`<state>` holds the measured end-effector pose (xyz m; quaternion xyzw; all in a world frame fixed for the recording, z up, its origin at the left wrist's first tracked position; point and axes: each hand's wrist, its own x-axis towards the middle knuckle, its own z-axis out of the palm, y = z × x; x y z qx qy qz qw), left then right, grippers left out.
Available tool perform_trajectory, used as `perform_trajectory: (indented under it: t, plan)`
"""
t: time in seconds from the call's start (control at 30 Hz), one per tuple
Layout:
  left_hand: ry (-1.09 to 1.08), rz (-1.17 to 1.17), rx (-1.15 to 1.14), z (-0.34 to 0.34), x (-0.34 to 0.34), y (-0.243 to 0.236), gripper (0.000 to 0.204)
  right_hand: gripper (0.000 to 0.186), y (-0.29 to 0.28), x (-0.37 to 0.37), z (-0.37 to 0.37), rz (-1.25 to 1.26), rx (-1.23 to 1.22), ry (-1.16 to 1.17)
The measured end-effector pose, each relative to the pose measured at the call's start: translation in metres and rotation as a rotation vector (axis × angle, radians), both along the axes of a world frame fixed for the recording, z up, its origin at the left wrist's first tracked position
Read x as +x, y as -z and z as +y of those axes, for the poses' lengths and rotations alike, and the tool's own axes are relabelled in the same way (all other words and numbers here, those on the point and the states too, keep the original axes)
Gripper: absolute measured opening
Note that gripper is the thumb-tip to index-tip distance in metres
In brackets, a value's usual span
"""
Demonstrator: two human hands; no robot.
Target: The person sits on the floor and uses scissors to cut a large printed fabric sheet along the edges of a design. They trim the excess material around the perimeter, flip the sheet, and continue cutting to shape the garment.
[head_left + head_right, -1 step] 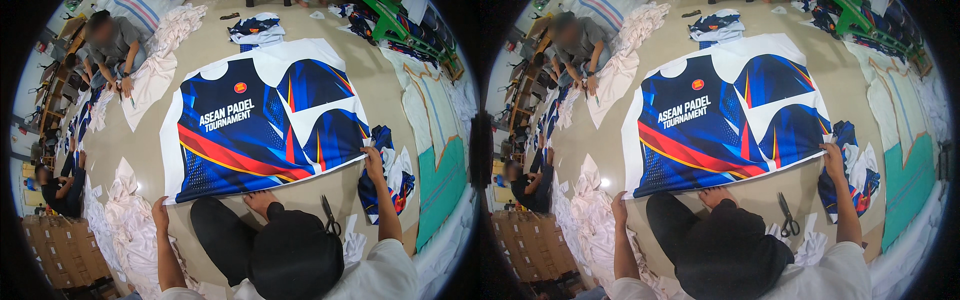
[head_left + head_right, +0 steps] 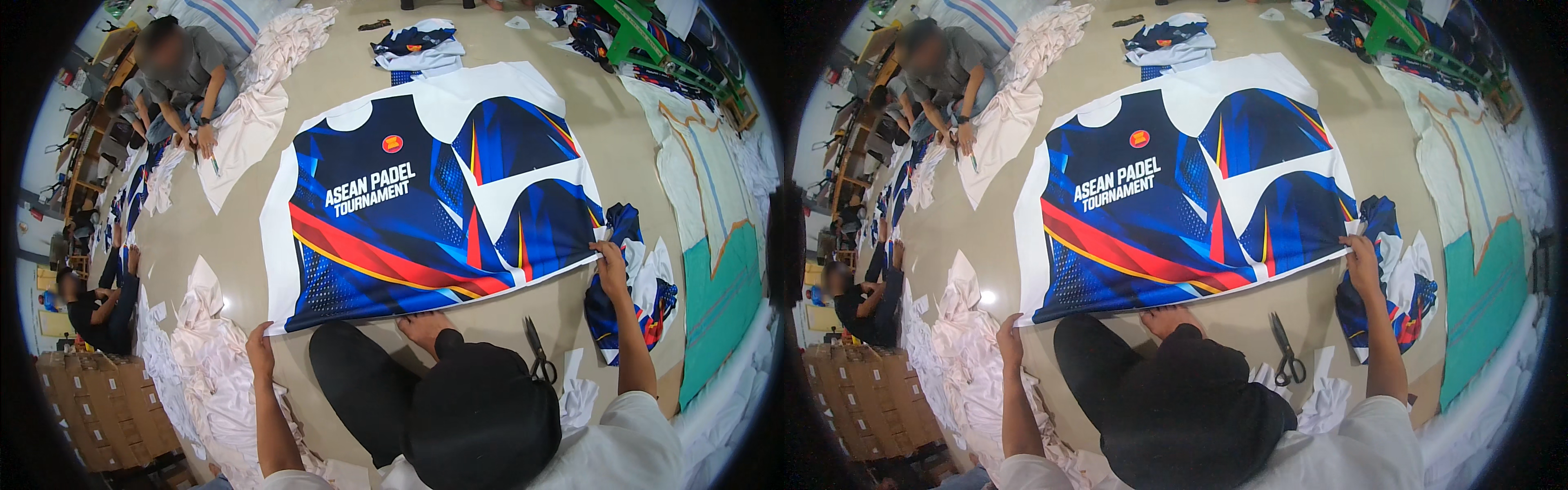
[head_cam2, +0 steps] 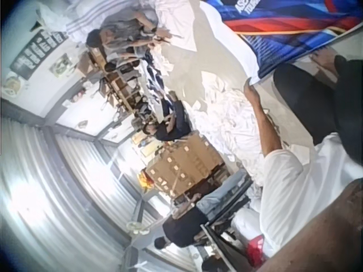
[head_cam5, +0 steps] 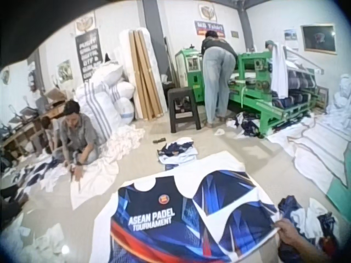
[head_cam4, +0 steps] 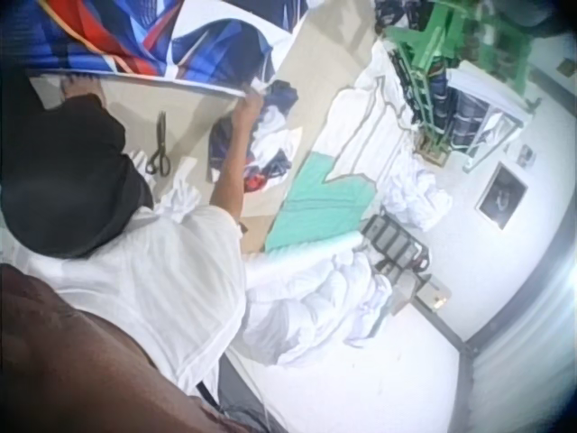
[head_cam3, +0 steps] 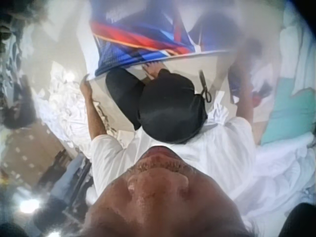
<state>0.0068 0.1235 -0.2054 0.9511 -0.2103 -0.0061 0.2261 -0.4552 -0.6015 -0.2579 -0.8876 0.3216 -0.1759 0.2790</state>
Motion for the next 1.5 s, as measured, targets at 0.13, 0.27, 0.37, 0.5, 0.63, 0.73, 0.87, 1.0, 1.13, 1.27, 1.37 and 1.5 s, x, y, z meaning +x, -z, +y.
perform_trajectory:
  t: [0.13,0.27,0.37,0.5,0.63,0.73,0.87,1.0,1.13,1.27,1.37,1.5]
  plan:
    - [-0.06,0.128,-0.014,-0.024,0.012,-0.037,0.033,0.033,-0.038,0.03,-0.034,0.027,-0.007,-0.057]
    - [-0.07,0.187,-0.11,-0.028,0.022,-0.052,0.019,0.019,-0.04,0.049,-0.049,0.038,0.19,0.013]
    - [-0.095,0.218,-0.233,-0.02,0.054,-0.039,0.009,0.017,-0.025,0.09,-0.082,0.046,0.222,0.008]
    - [-0.044,0.266,-0.234,-0.042,0.106,-0.015,0.009,0.028,0.011,0.157,-0.135,0.077,0.186,0.004]
    - [-0.115,0.294,-0.164,-0.067,0.157,0.018,0.03,0.031,0.045,0.228,-0.162,0.096,0.159,-0.062]
    - [-0.214,0.284,-0.11,-0.069,0.189,0.061,0.037,0.031,0.075,0.265,-0.178,0.117,0.143,-0.094]
    - [-0.265,0.129,-0.018,-0.089,0.201,0.105,0.046,0.034,0.102,0.3,-0.182,0.157,0.104,-0.095]
    - [-0.255,0.091,0.019,-0.088,0.209,0.124,0.049,0.035,0.13,0.325,-0.184,0.183,0.109,-0.083]
    - [-0.213,0.115,0.026,-0.095,0.218,0.129,0.047,0.037,0.142,0.336,-0.188,0.187,0.092,-0.077]
    - [-0.198,0.1,0.07,-0.079,0.223,0.13,0.044,0.038,0.148,0.353,-0.181,0.185,0.109,-0.085]
    - [-0.198,0.082,0.071,-0.085,0.221,0.143,0.041,0.04,0.153,0.351,-0.193,0.2,0.078,-0.081]
    - [-0.2,0.062,0.115,-0.089,0.226,0.144,0.039,0.041,0.154,0.351,-0.199,0.272,0.075,-0.084]
